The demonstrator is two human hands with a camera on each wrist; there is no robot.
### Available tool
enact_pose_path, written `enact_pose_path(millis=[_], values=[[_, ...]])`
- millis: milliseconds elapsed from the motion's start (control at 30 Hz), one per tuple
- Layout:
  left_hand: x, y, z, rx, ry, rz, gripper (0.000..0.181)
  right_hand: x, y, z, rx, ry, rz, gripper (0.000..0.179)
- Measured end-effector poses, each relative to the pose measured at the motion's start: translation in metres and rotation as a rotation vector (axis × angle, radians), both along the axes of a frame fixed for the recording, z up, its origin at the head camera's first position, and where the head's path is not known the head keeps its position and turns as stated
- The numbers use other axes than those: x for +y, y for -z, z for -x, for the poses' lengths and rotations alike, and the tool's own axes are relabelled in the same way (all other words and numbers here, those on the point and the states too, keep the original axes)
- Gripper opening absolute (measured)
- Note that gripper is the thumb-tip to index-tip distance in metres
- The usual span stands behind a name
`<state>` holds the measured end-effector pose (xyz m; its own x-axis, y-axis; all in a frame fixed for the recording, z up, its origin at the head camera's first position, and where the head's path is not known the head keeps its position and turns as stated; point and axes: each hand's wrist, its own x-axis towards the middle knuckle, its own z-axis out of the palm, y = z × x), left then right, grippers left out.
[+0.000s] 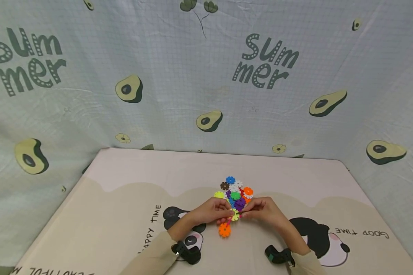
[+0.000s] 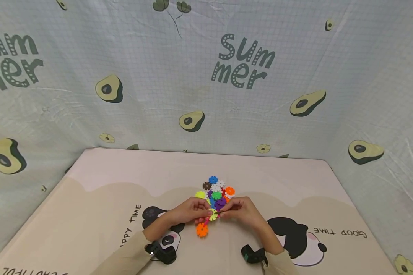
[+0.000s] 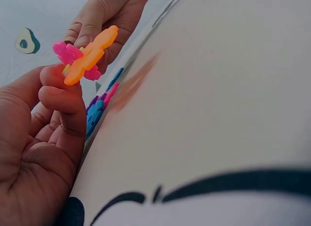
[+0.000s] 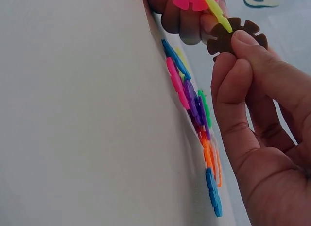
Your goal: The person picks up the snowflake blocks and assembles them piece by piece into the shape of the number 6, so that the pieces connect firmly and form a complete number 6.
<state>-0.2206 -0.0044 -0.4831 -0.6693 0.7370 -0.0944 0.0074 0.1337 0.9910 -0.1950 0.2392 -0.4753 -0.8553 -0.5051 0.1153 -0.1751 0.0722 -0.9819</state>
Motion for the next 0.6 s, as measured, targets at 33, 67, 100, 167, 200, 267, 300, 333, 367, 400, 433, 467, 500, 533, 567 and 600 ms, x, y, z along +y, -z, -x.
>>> enact_pose_path(millis=[33, 67, 100, 167, 200, 267, 300, 333, 367, 400, 433, 467, 500, 533, 567, 600], values=[[0.0003, 0.0002, 0.0000, -0.002, -0.001, -0.003, 0.016, 0.0001, 0.0003, -0.0001, 0.003, 0.006, -0.002, 0.022], [0.0006, 0.0004, 0.0000, -0.006, -0.001, -0.005, 0.017, 0.0003, 0.0006, 0.0000, 0.008, 0.011, -0.007, 0.022], [0.0011, 0.0007, 0.0001, -0.011, 0.001, -0.006, 0.017, 0.0006, 0.0008, 0.0000, 0.011, 0.017, -0.015, 0.021], [0.0021, 0.0012, 0.0003, -0.020, 0.005, -0.010, 0.018, 0.0011, 0.0010, 0.0003, 0.017, 0.024, -0.030, 0.020], [0.0026, 0.0013, 0.0003, -0.021, 0.007, -0.012, 0.018, 0.0012, 0.0009, 0.0004, 0.021, 0.027, -0.041, 0.019], [0.0038, 0.0018, 0.0006, -0.023, 0.010, -0.009, 0.018, 0.0015, 0.0006, 0.0007, 0.024, 0.028, -0.056, 0.018], [0.0043, 0.0021, 0.0007, -0.024, 0.007, -0.010, 0.018, 0.0014, 0.0006, 0.0008, 0.023, 0.026, -0.063, 0.018], [0.0046, 0.0023, 0.0006, -0.026, 0.005, -0.008, 0.018, 0.0012, 0.0003, 0.0008, 0.020, 0.023, -0.064, 0.018], [0.0048, 0.0024, 0.0004, -0.029, 0.003, -0.008, 0.018, 0.0011, 0.0001, 0.0009, 0.015, 0.020, -0.065, 0.018], [0.0047, 0.0025, 0.0003, -0.033, 0.004, -0.008, 0.017, 0.0008, -0.0002, 0.0008, 0.009, 0.015, -0.062, 0.019], [0.0045, 0.0025, 0.0002, -0.037, 0.004, -0.010, 0.017, 0.0006, -0.0005, 0.0007, 0.003, 0.009, -0.057, 0.020], [0.0044, 0.0024, 0.0001, -0.041, 0.005, -0.015, 0.016, 0.0004, -0.0009, 0.0006, -0.006, 0.006, -0.052, 0.020], [0.0041, 0.0022, -0.0001, -0.044, 0.005, -0.021, 0.016, 0.0002, -0.0013, 0.0004, -0.016, 0.003, -0.044, 0.022], [0.0037, 0.0020, -0.0002, -0.049, 0.008, -0.027, 0.015, 0.0001, -0.0016, 0.0003, -0.025, 0.002, -0.036, 0.023], [0.0034, 0.0019, -0.0002, -0.049, 0.010, -0.037, 0.015, 0.0000, -0.0019, 0.0002, -0.034, 0.004, -0.031, 0.024], [0.0031, 0.0016, -0.0003, -0.049, 0.012, -0.045, 0.015, -0.0001, -0.0021, 0.0002, -0.042, 0.008, -0.028, 0.026]])
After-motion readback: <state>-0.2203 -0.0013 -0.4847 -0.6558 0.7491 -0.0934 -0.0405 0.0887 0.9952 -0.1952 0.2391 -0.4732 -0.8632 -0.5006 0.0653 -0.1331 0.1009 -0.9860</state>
